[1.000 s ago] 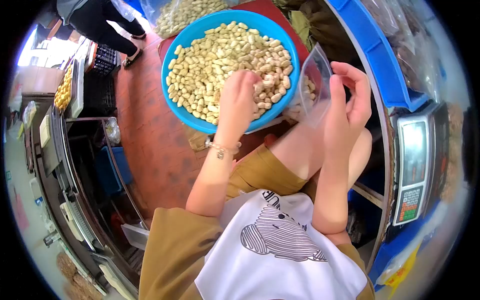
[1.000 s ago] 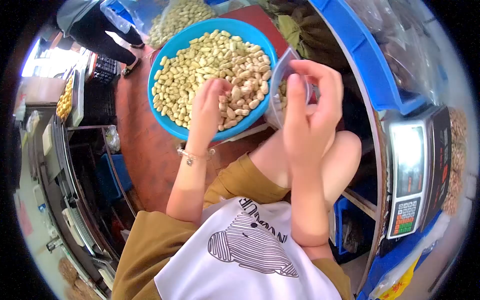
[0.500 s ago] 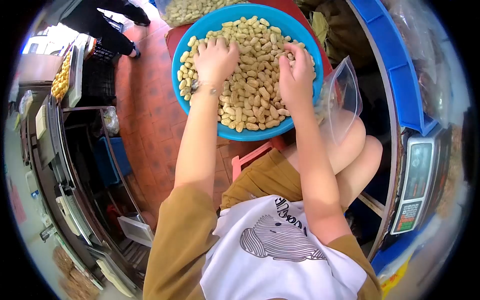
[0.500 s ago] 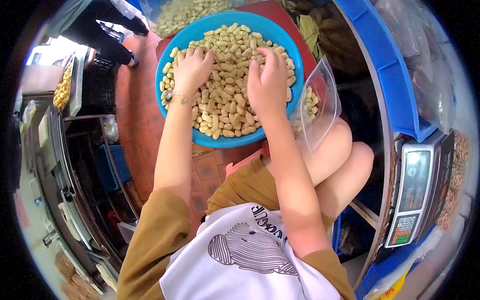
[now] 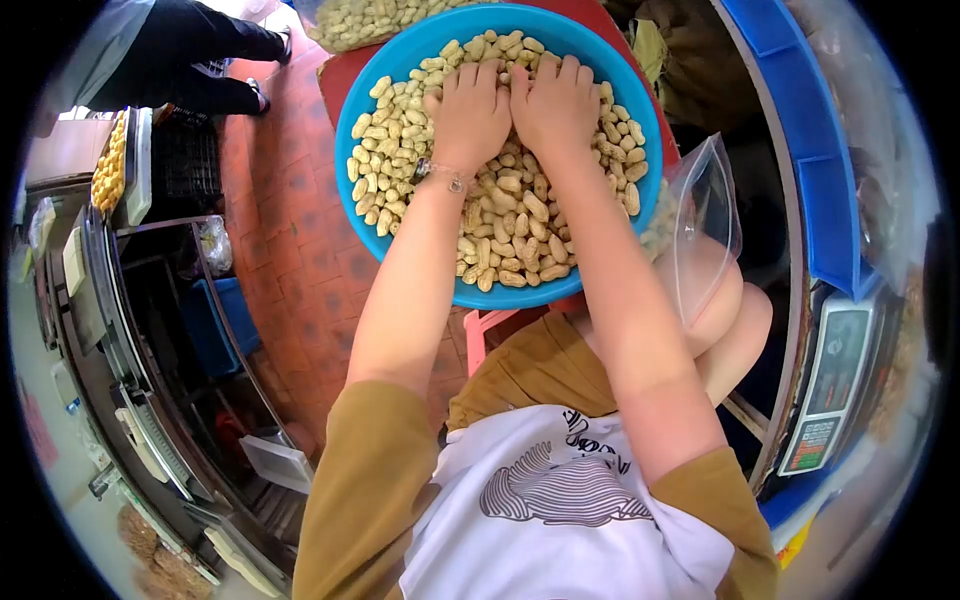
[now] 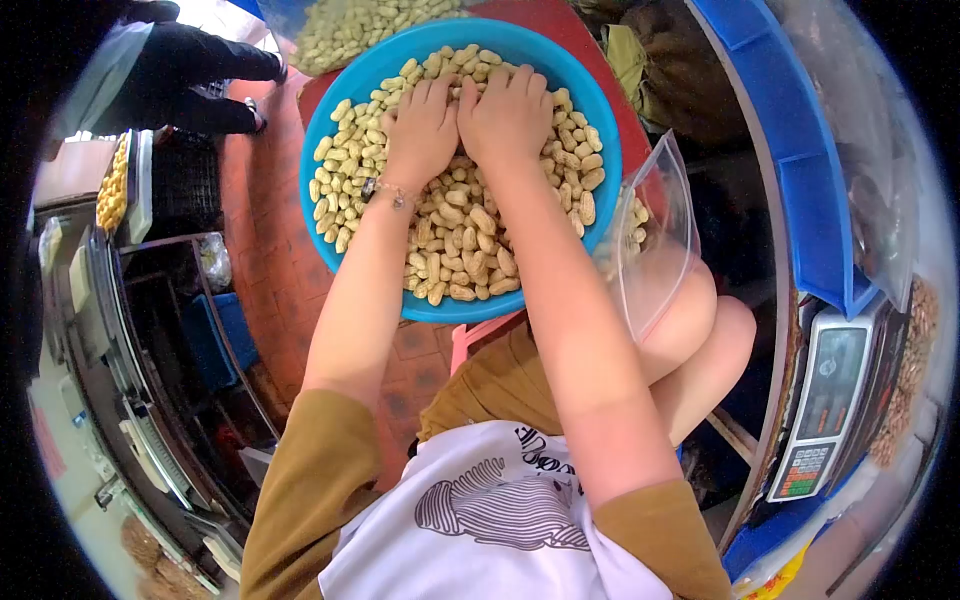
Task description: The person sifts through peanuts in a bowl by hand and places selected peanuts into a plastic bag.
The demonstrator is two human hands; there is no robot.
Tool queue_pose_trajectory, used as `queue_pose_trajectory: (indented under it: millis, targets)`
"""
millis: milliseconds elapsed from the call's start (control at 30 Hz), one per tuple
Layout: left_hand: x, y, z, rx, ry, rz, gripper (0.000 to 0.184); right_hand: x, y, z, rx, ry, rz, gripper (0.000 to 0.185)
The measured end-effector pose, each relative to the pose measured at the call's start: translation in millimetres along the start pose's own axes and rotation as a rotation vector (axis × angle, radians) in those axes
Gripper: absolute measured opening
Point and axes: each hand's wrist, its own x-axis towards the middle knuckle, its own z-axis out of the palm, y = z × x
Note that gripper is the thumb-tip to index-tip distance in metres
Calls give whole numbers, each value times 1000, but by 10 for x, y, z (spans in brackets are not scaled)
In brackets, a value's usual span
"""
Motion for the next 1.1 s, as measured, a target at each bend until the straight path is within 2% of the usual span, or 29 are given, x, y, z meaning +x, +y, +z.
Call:
queue_pose_trajectory:
  millis: [100,200,300,400,500,533,633,733,833,933,1033,1100]
  targets:
    - [31,16,19,39,53,32,31,60,27,-20,-88,-51,7,39]
    - [7,177,-149,172,-104,-59,33,-17,31,21,-110,-130,37,40]
    - [3,296,-257,219,-151,-114,33,-37,53,-90,81,-172,56,36]
    - [78,-53,-169,201,-240,150,35,-102,0,-195,240,-187,50,33]
    - [68,-75,-199,-47,-179,35,36,-118,-23,-130,369,-260,67,33]
    - [56,-44,-173,-78,-100,-37,37,-124,6,-110,352,-257,35,35]
    - [79,12,-268,-66,-174,-50,38,-133,15,-87,289,-174,-56,38]
    - [53,6,-302,-242,-195,-82,37,-141,45,-175,198,-235,-40,42]
    - [41,66,-402,-379,-329,-188,37,-138,77,-389,371,-415,116,45]
    - [-25,30,-299,-489,-256,-212,37,-243,6,-479,434,-369,155,45]
    - [-30,13,-316,-589,-368,-328,37,-370,-74,-314,275,-81,77,45]
    - [-75,62,-371,-551,-310,-292,37,-326,-54,-350,356,-256,152,45]
